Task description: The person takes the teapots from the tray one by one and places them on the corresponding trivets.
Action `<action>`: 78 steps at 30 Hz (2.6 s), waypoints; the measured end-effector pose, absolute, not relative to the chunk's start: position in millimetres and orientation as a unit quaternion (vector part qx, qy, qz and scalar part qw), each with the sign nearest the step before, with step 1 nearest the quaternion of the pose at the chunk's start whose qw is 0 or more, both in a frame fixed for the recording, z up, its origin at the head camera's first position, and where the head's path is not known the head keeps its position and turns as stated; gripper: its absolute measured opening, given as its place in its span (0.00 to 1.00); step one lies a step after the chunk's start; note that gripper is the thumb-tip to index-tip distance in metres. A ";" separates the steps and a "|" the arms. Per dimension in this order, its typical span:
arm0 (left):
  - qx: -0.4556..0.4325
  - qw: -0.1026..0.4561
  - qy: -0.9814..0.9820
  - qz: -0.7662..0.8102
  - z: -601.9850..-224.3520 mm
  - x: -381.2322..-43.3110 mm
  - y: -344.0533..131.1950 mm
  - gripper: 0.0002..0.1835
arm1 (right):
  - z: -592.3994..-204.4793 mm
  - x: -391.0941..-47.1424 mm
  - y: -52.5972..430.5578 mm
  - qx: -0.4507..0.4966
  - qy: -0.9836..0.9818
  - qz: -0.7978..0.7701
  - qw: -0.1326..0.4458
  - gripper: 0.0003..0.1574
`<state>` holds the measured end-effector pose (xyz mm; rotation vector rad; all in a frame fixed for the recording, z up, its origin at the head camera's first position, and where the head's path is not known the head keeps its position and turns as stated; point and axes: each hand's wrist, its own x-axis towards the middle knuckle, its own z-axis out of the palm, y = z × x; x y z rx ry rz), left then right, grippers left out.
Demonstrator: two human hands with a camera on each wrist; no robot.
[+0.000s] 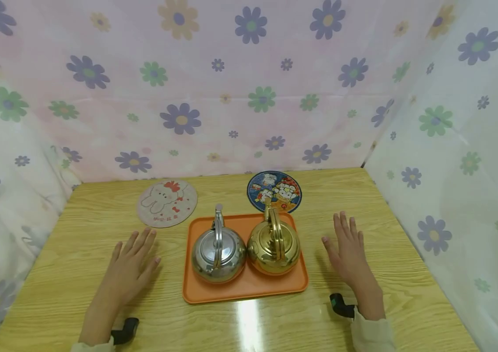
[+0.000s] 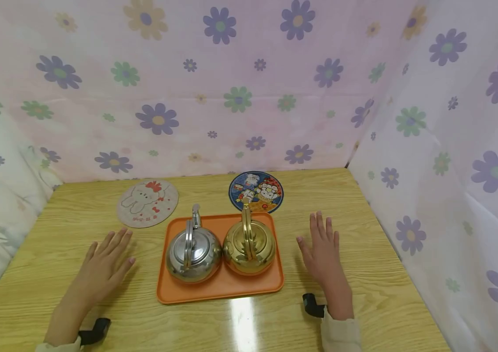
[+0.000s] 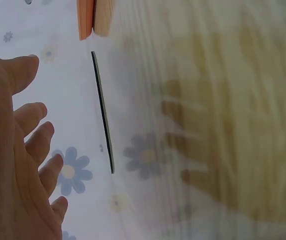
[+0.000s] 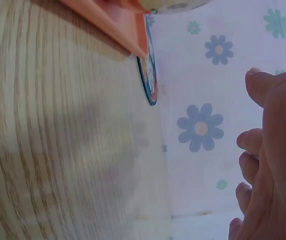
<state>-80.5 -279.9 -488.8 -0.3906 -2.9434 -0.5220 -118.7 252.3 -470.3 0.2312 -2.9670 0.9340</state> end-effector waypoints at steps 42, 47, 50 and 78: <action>-0.185 0.008 -0.960 -0.209 -493.1 -72.4 -230.3 0.32 | -455.4 -80.4 154.9 0.202 -0.774 0.584 0.140 0.25; -0.191 0.004 -0.956 -0.221 -494.3 -75.0 -227.5 0.32 | -448.6 -83.8 150.8 0.163 -0.744 0.643 0.081 0.22; -0.197 0.001 -0.952 -0.233 -495.6 -77.1 -226.2 0.32 | -440.9 -86.2 150.2 0.139 -0.732 0.665 0.047 0.22; -0.212 0.001 -0.922 -0.324 -519.0 -89.2 -229.3 0.32 | -416.7 -106.0 133.4 0.044 -0.677 0.732 -0.061 0.24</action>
